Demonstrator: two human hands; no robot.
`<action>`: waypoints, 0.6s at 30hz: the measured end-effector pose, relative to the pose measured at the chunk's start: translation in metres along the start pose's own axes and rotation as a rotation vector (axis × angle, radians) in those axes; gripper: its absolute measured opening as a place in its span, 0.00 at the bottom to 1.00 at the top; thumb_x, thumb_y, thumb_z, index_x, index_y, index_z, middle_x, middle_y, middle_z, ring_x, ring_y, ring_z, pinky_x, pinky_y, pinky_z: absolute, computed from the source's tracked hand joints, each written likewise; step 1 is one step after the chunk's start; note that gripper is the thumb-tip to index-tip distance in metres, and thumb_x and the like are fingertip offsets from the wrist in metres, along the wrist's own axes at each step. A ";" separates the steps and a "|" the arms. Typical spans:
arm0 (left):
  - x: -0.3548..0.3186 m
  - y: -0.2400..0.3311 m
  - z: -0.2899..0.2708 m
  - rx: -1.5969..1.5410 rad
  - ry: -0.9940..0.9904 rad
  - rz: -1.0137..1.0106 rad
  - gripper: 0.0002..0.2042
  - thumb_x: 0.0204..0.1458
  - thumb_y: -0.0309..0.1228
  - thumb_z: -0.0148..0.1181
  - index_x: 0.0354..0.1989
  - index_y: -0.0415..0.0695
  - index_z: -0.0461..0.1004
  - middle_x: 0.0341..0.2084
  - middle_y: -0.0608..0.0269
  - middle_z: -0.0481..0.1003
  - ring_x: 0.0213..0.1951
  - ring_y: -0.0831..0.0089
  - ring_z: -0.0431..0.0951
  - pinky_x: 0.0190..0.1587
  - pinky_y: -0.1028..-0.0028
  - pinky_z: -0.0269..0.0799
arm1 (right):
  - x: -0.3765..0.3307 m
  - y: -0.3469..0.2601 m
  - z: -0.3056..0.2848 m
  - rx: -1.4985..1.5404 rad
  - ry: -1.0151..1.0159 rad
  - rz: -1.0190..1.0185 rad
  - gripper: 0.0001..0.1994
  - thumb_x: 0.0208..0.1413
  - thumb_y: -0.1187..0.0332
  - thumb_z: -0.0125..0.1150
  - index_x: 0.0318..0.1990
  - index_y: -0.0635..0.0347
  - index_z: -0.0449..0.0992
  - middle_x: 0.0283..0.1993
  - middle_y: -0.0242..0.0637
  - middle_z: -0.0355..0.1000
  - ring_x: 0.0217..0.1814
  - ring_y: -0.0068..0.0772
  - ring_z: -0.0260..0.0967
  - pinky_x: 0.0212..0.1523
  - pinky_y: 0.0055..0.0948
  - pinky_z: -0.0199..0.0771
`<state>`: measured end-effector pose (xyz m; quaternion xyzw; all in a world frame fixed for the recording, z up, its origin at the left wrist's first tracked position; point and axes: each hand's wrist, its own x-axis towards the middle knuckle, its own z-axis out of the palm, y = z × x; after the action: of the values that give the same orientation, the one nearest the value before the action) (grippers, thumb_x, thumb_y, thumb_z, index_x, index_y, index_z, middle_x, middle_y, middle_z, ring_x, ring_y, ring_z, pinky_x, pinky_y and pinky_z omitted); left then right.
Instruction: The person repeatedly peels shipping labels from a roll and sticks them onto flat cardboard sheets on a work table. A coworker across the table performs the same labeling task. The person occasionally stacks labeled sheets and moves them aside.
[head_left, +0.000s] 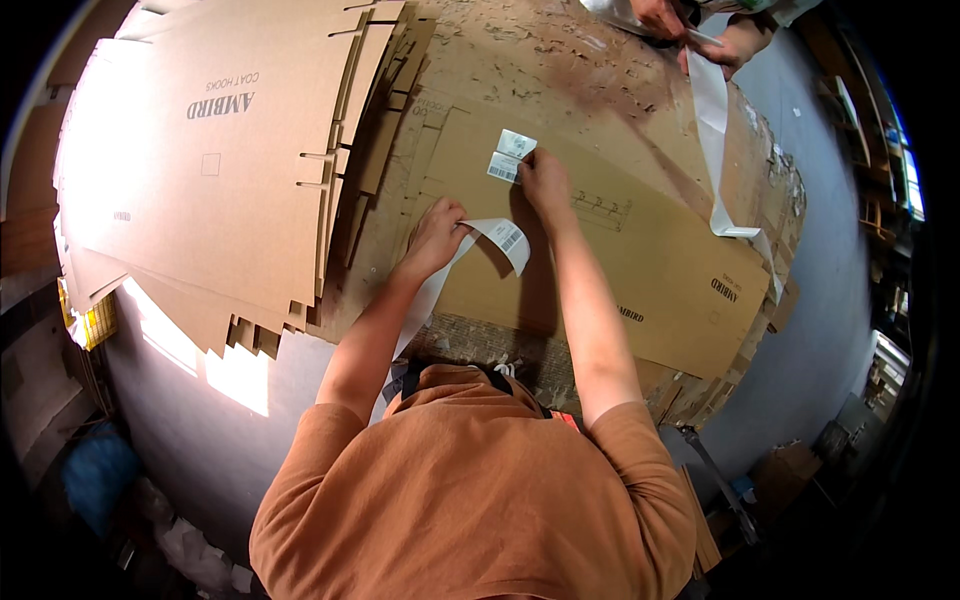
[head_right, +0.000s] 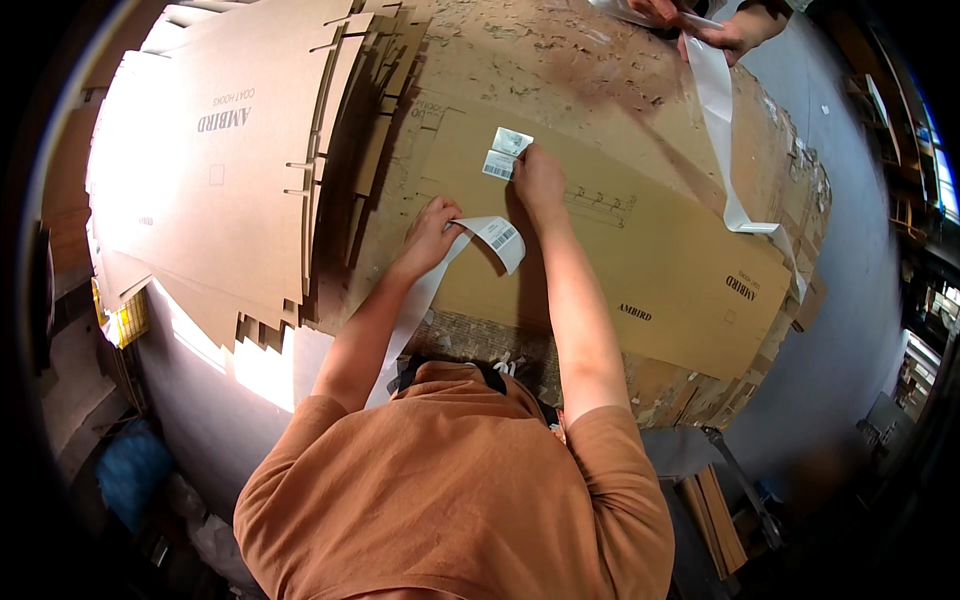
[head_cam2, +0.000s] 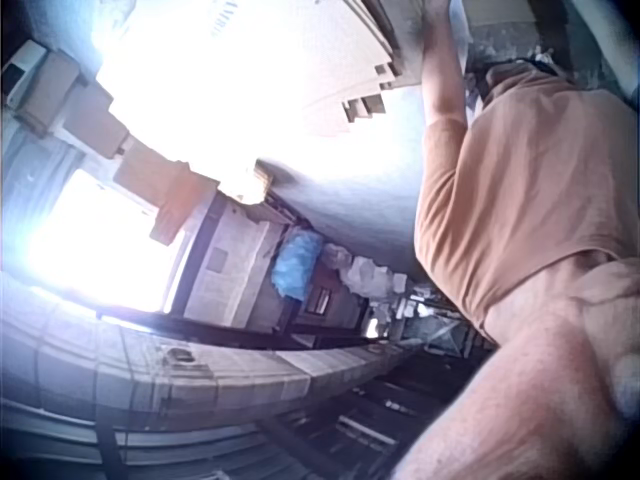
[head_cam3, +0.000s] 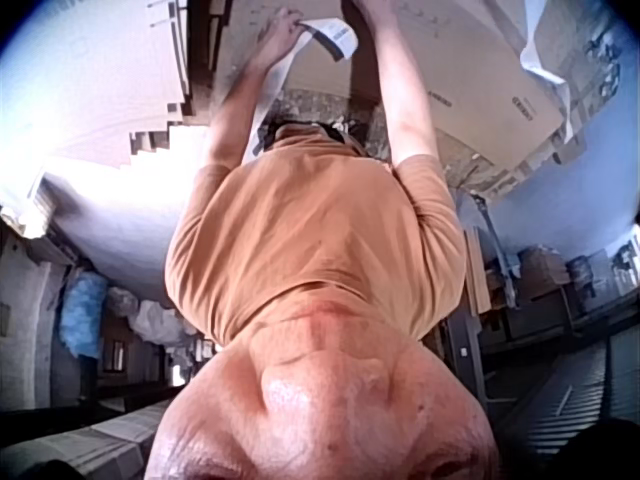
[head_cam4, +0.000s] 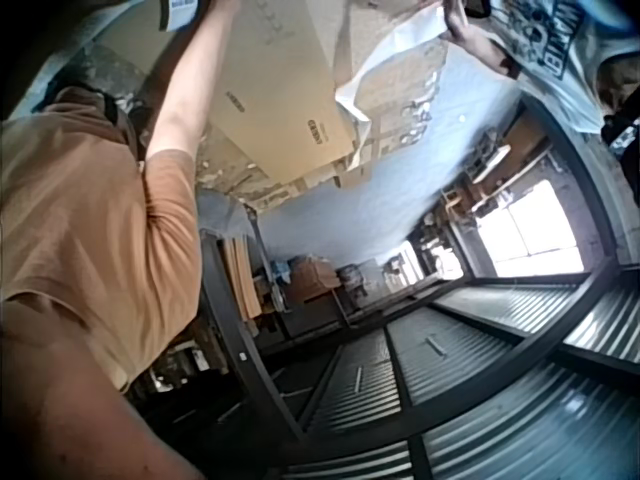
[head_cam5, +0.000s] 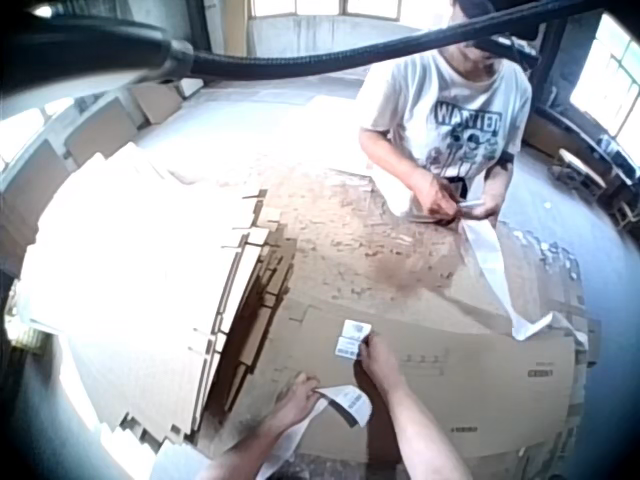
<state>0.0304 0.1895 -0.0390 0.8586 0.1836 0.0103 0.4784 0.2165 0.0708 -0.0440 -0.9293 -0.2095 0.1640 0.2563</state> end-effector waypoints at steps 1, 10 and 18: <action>0.000 0.000 0.000 0.005 0.004 -0.002 0.06 0.48 0.26 0.58 0.32 0.37 0.73 0.36 0.56 0.71 0.41 0.58 0.71 0.42 0.66 0.67 | 0.000 -0.004 -0.002 -0.073 -0.002 -0.015 0.09 0.48 0.65 0.58 0.33 0.62 0.72 0.31 0.49 0.73 0.36 0.53 0.72 0.37 0.46 0.70; 0.000 -0.005 0.006 0.025 0.003 -0.012 0.05 0.47 0.27 0.58 0.31 0.39 0.73 0.37 0.58 0.71 0.40 0.58 0.71 0.40 0.66 0.67 | -0.004 0.026 -0.038 -0.167 0.170 -0.009 0.11 0.50 0.67 0.56 0.40 0.61 0.67 0.36 0.47 0.73 0.39 0.53 0.71 0.36 0.48 0.70; -0.003 0.002 0.007 0.028 0.004 -0.019 0.06 0.48 0.28 0.57 0.31 0.38 0.73 0.36 0.56 0.70 0.39 0.58 0.71 0.40 0.66 0.67 | -0.046 0.012 0.005 -0.459 0.071 -0.475 0.32 0.56 0.46 0.47 0.62 0.59 0.57 0.66 0.43 0.52 0.70 0.39 0.45 0.64 0.49 0.48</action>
<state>0.0293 0.1817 -0.0404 0.8634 0.1932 0.0050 0.4660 0.1786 0.0421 -0.0457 -0.8930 -0.4428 0.0155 0.0783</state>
